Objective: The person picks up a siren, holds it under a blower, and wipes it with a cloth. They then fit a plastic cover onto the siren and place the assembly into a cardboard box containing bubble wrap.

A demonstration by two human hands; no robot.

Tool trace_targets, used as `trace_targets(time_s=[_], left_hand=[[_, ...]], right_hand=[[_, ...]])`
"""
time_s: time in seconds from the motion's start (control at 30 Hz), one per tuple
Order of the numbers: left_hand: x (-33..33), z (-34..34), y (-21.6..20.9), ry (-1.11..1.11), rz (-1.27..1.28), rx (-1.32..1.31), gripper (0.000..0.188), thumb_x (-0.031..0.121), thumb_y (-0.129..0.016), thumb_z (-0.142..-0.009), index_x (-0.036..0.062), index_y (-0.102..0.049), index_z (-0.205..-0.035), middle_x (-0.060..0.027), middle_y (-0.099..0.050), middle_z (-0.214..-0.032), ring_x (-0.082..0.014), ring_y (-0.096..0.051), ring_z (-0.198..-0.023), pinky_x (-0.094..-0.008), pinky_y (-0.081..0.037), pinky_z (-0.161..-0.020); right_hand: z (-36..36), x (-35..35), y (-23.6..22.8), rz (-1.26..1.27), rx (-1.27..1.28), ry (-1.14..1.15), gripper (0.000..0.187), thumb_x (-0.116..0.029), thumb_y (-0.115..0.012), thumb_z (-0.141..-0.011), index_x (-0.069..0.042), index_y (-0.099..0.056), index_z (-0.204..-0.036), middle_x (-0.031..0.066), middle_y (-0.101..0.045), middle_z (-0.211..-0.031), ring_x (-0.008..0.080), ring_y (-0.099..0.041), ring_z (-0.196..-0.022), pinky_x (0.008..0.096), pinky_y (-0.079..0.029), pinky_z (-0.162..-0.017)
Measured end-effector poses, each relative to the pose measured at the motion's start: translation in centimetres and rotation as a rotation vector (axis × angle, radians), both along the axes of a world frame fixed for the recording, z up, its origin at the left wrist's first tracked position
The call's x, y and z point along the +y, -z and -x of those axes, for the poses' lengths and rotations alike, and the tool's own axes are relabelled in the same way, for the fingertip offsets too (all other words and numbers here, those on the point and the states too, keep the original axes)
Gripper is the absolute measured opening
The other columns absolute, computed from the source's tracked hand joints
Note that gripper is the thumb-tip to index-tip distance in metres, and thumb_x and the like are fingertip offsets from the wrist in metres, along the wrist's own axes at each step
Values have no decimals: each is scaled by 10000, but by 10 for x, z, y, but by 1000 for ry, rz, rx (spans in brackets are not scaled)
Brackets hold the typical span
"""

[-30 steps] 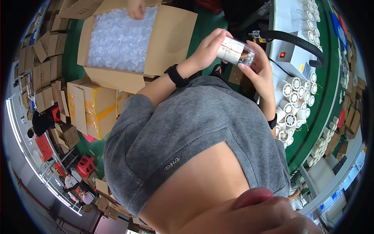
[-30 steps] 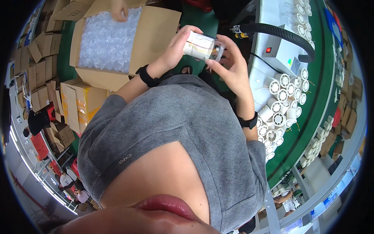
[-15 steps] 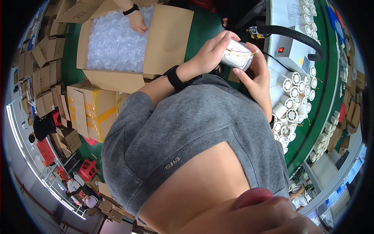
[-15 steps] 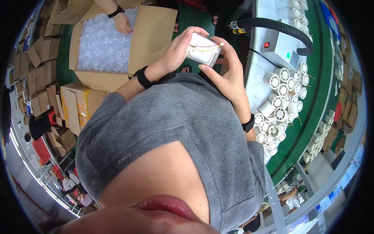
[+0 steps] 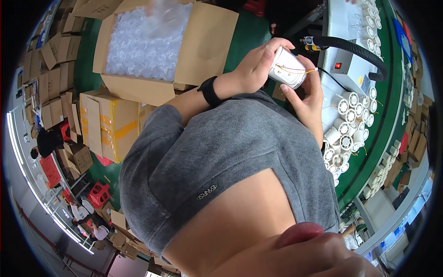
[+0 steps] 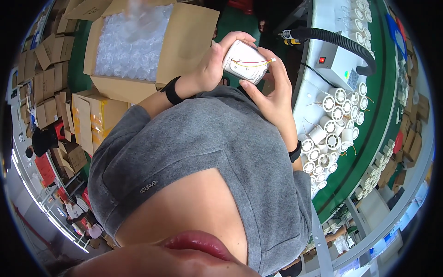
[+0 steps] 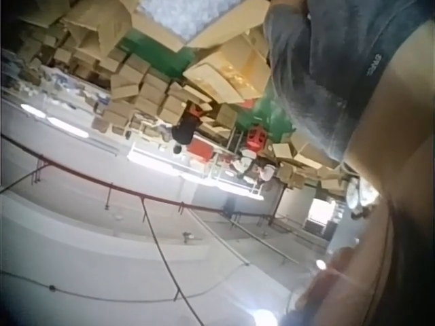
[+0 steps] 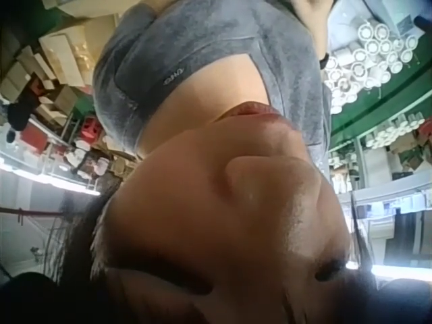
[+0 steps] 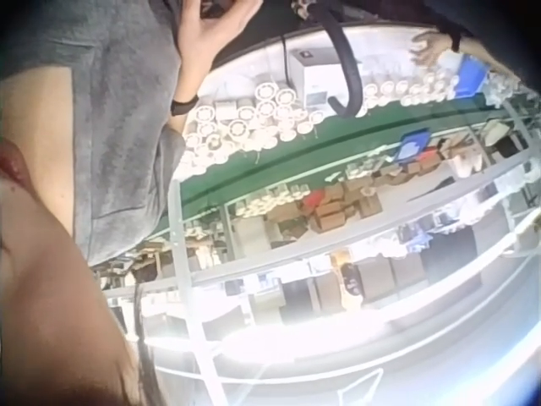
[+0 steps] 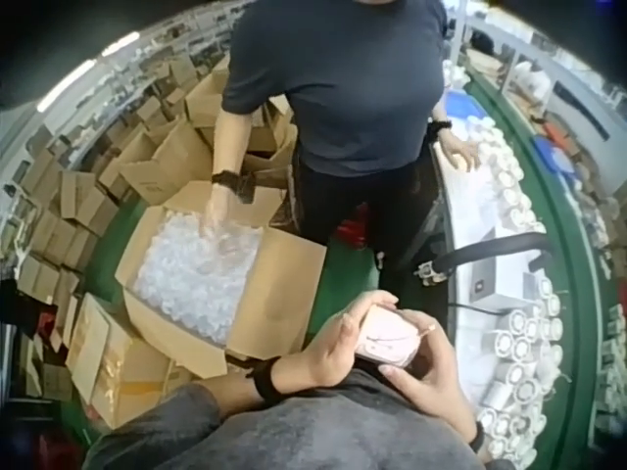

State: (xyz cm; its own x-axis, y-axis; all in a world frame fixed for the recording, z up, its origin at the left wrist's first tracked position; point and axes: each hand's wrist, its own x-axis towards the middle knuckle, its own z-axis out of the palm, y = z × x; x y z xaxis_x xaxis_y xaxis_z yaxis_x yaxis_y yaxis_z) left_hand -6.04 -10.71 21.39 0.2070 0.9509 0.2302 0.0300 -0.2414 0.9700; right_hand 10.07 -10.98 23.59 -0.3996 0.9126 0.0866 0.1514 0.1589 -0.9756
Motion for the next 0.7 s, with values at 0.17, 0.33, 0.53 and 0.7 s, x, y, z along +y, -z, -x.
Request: trace_targets(time_s=[0.17, 0.33, 0.53, 0.7], left_hand=[[-1, -2, 0, -30, -55, -34, 803, 643, -23, -774, 19, -365, -1146, -121, -478, -1019, -181, -490, -949, -268, -392, -811], [-1, 0, 4, 37, -36, -31, 763, 619, -39, -797, 28, -349, -1167, -119, -480, -1018, -171, -482, -952, -276, -396, -809], [4, -2, 17, 150, 318, -374, 690, 566, -78, -836, 26, -328, -1186, -123, -482, -1035, -173, -491, -951, -302, -408, -811], [23, 17, 33, 51, 575, -412, 591, 508, -170, -868, 26, -348, -1162, -119, -492, -1026, -182, -517, -906, -305, -434, -774]], right_hand=[[5, -2, 4, -119, -88, -7, 587, -85, -695, -636, 19, -409, -1138, 135, -455, -1092, 195, -509, -957, 260, -463, -709], [13, -7, 11, -261, -93, 71, 589, -104, -710, -618, 5, -429, -1123, 140, -474, -1061, 188, -537, -871, 254, -464, -643], [5, 11, -2, 7, -271, -7, 485, -134, -680, -650, -34, -482, -1080, 106, -541, -934, 144, -556, -715, 239, -448, -578], [-68, 58, -49, -95, -301, 174, 451, -127, -650, -681, -42, -478, -1089, 65, -559, -902, 117, -545, -728, 234, -445, -598]])
